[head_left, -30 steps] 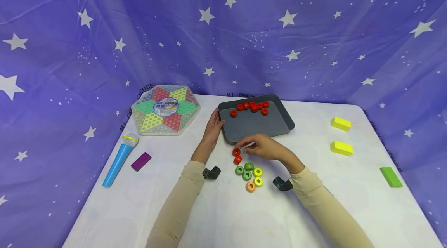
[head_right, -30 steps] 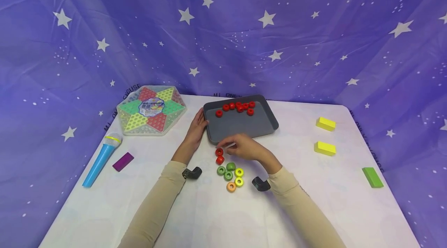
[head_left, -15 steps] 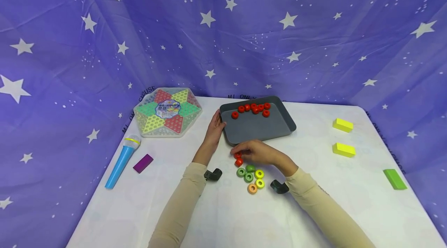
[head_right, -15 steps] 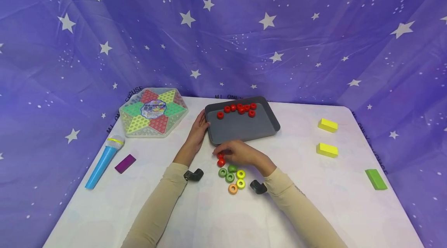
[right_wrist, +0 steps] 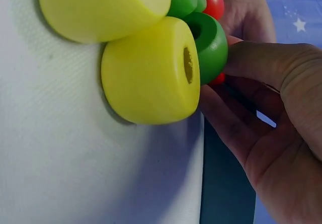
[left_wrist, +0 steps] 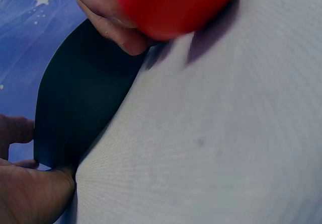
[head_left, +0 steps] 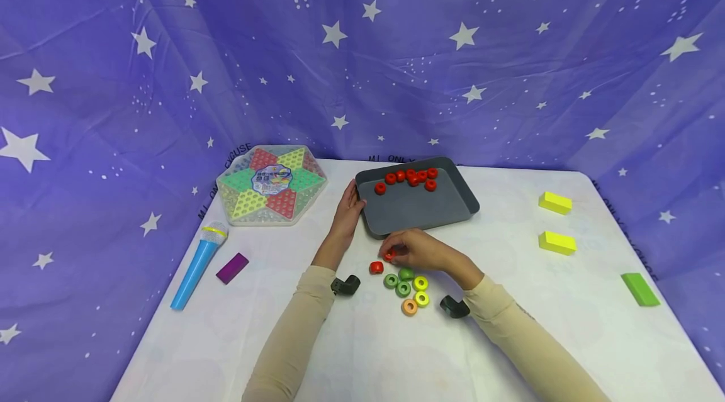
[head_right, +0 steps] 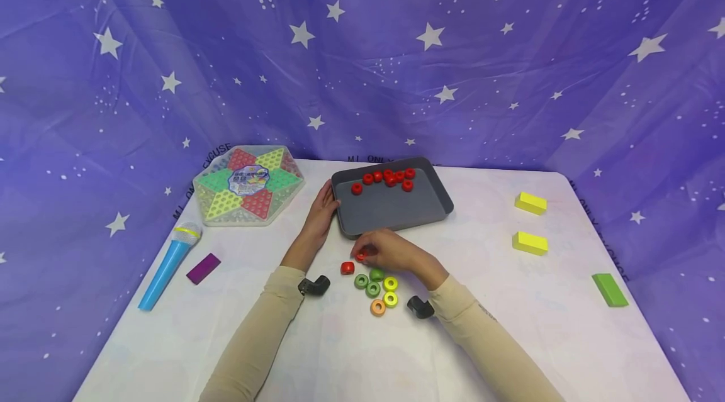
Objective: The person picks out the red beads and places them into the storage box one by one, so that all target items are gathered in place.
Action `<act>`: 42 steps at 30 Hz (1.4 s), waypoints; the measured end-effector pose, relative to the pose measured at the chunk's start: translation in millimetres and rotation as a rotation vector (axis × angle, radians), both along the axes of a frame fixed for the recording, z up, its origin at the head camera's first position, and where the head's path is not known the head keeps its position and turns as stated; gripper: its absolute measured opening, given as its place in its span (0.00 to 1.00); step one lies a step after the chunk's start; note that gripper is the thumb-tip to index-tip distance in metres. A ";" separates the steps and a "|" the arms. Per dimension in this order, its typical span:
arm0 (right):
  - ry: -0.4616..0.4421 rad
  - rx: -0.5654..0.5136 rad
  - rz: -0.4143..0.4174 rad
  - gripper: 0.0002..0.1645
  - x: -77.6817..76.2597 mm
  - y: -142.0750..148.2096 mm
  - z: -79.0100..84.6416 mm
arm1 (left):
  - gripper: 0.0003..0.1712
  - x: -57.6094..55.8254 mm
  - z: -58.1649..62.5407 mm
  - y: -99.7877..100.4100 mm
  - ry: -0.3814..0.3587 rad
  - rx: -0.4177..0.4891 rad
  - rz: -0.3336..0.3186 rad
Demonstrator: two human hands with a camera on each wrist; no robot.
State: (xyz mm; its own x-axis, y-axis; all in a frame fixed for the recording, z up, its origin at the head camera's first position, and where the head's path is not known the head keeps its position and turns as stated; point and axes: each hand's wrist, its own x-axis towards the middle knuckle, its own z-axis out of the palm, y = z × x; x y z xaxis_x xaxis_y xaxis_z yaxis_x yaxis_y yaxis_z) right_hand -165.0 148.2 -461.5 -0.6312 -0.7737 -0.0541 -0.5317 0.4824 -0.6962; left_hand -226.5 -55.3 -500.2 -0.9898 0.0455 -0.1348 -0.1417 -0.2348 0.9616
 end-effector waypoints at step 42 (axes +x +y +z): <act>0.023 0.175 -0.433 0.17 -135.9 105.7 42.1 | 0.38 2.8 -6.0 2.2 0.034 0.031 0.015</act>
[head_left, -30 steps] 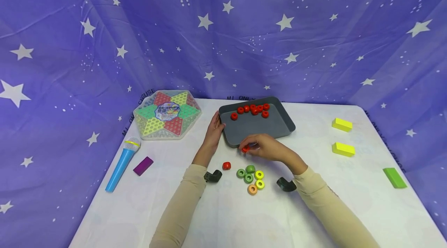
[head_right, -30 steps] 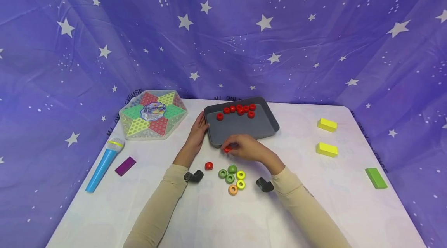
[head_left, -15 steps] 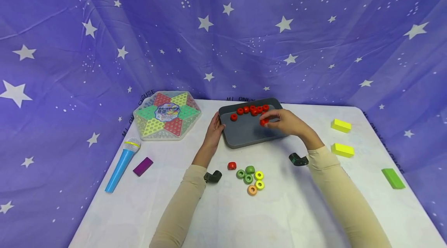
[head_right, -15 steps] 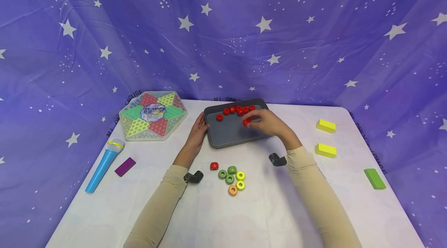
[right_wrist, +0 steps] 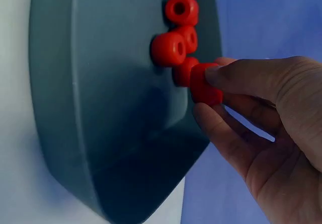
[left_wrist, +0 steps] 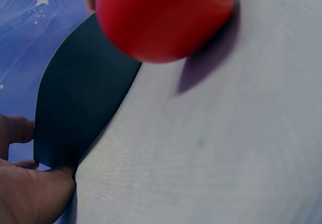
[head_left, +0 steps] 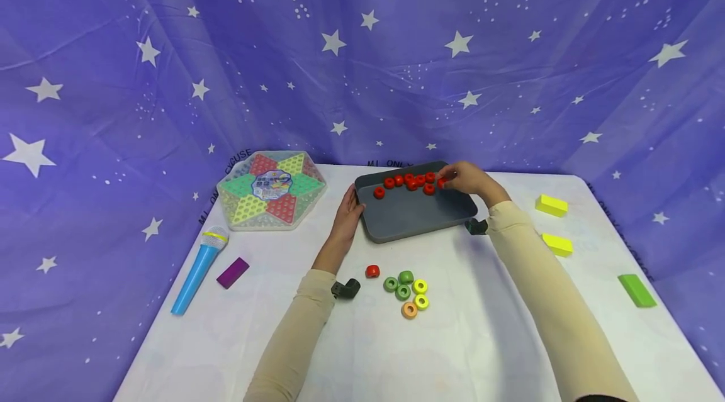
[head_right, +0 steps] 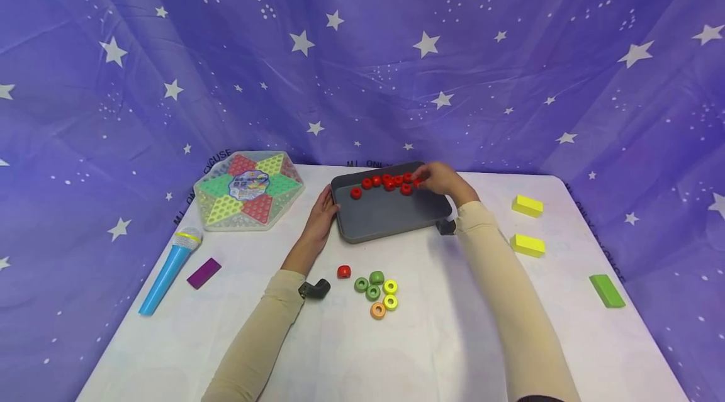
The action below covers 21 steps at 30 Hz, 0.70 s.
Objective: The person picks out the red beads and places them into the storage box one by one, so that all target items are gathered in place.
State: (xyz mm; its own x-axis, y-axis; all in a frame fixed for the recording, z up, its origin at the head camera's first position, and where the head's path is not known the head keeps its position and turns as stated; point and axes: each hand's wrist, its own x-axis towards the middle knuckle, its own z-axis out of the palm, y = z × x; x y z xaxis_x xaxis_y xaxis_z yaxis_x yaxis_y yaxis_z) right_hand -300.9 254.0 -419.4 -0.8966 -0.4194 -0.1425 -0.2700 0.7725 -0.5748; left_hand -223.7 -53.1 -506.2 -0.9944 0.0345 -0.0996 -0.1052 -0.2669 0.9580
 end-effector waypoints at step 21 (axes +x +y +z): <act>0.064 0.187 0.025 0.14 -21.1 -12.9 -16.7 | 0.38 1.4 4.2 -0.3 -0.052 -0.030 0.007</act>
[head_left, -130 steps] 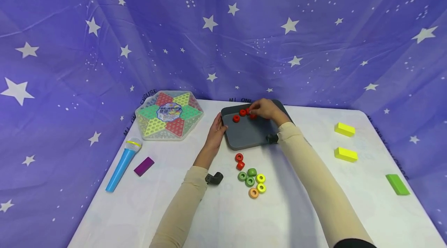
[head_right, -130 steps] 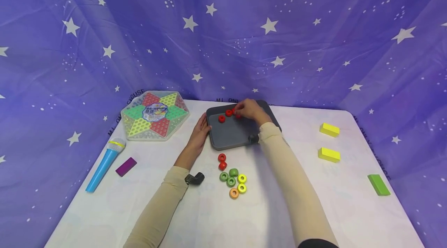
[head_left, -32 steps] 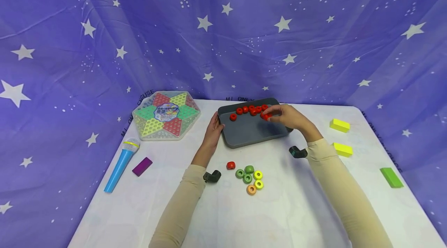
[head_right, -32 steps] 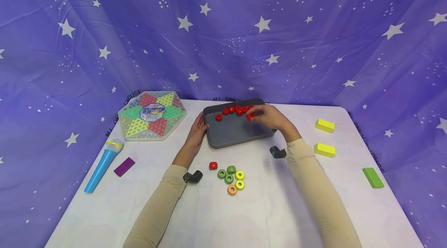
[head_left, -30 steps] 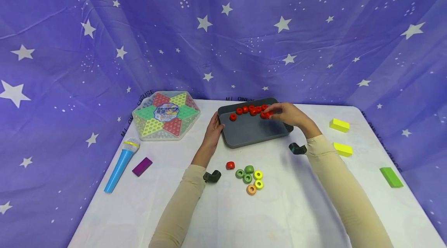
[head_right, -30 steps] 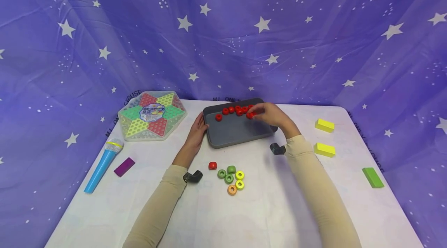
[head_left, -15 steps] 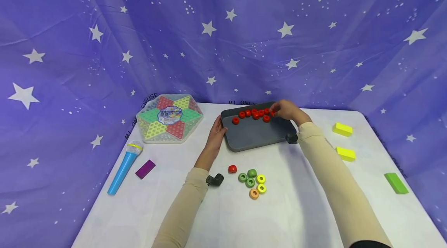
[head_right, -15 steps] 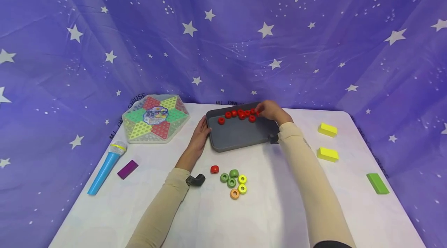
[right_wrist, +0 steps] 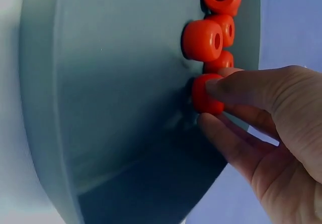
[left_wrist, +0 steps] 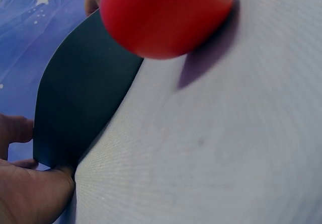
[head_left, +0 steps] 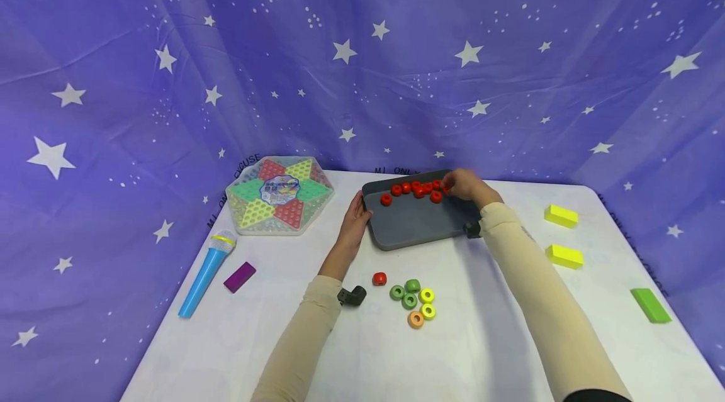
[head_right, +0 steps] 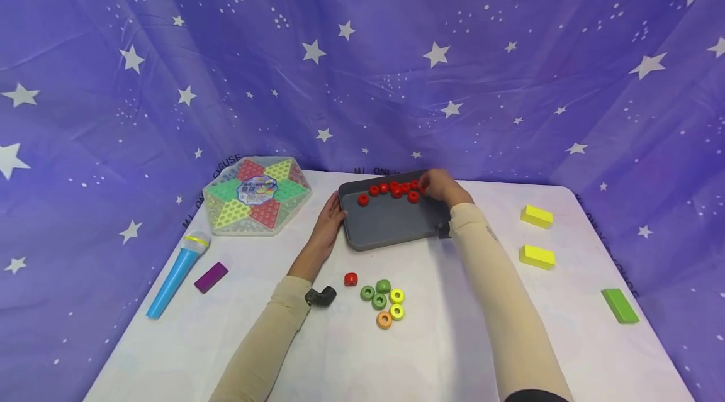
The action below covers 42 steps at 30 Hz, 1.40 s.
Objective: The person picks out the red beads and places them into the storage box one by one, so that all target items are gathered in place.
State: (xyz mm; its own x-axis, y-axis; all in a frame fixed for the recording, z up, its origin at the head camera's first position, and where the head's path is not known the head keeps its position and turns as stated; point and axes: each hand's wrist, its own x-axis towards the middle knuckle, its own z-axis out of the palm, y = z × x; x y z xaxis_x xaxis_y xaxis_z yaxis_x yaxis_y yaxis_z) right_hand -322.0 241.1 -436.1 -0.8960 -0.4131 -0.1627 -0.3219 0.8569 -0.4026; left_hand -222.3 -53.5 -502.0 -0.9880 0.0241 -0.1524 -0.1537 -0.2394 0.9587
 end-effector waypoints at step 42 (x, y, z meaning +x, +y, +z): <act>-0.178 -0.641 0.282 0.20 153.0 -94.1 15.1 | 0.38 -4.1 -1.2 -2.2 0.031 -0.022 -0.020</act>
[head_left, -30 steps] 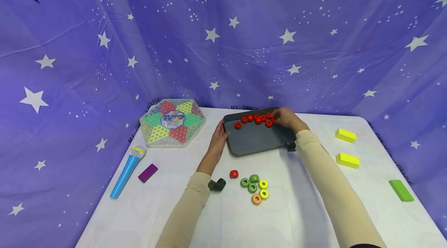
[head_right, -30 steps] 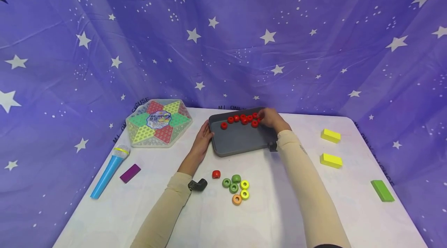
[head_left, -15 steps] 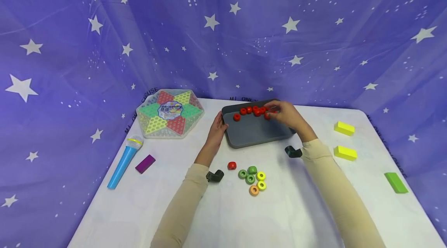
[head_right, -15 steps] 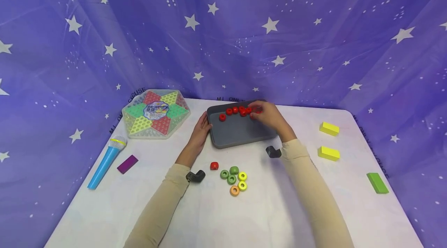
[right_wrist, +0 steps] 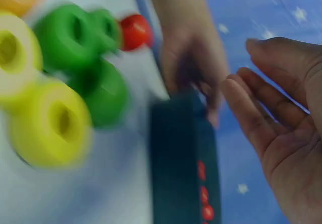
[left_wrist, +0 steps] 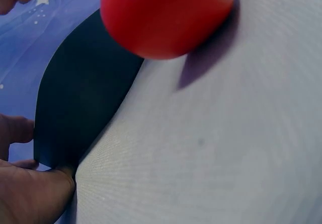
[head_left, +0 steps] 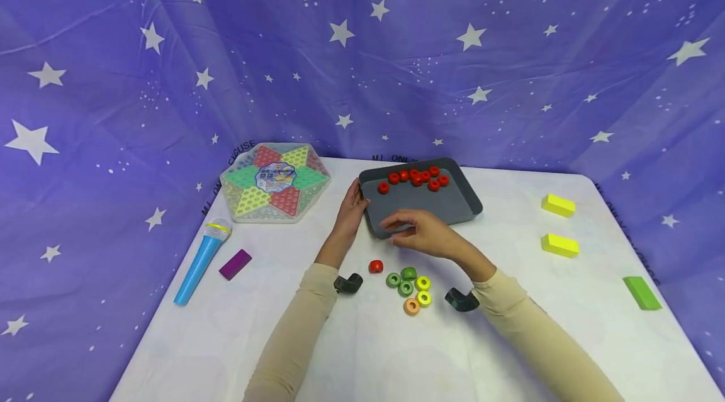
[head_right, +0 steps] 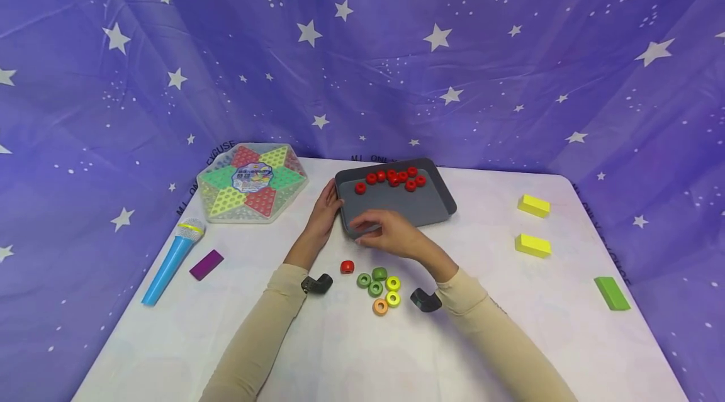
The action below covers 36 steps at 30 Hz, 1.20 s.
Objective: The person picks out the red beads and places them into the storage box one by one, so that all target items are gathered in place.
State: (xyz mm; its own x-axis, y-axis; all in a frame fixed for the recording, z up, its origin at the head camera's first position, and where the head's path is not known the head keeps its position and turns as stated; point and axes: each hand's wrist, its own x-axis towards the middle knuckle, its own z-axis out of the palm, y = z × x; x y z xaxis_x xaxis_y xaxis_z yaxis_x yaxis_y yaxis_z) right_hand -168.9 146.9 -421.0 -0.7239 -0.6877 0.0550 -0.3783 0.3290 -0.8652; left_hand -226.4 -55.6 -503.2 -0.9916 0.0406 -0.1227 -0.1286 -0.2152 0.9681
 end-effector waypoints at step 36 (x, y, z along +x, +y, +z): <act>0.126 0.127 0.119 0.11 22.3 -27.7 -47.6 | 0.38 0.3 -2.7 0.2 0.009 0.035 0.009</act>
State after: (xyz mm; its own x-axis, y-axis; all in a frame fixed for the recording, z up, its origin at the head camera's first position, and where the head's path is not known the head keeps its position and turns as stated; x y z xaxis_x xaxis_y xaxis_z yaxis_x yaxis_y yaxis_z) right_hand -146.6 119.3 -468.6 -0.6298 -0.7753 0.0478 -0.5238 0.3784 -0.7632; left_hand -226.1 -55.4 -506.0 -0.9930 0.0361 -0.1124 -0.1179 -0.2500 0.9610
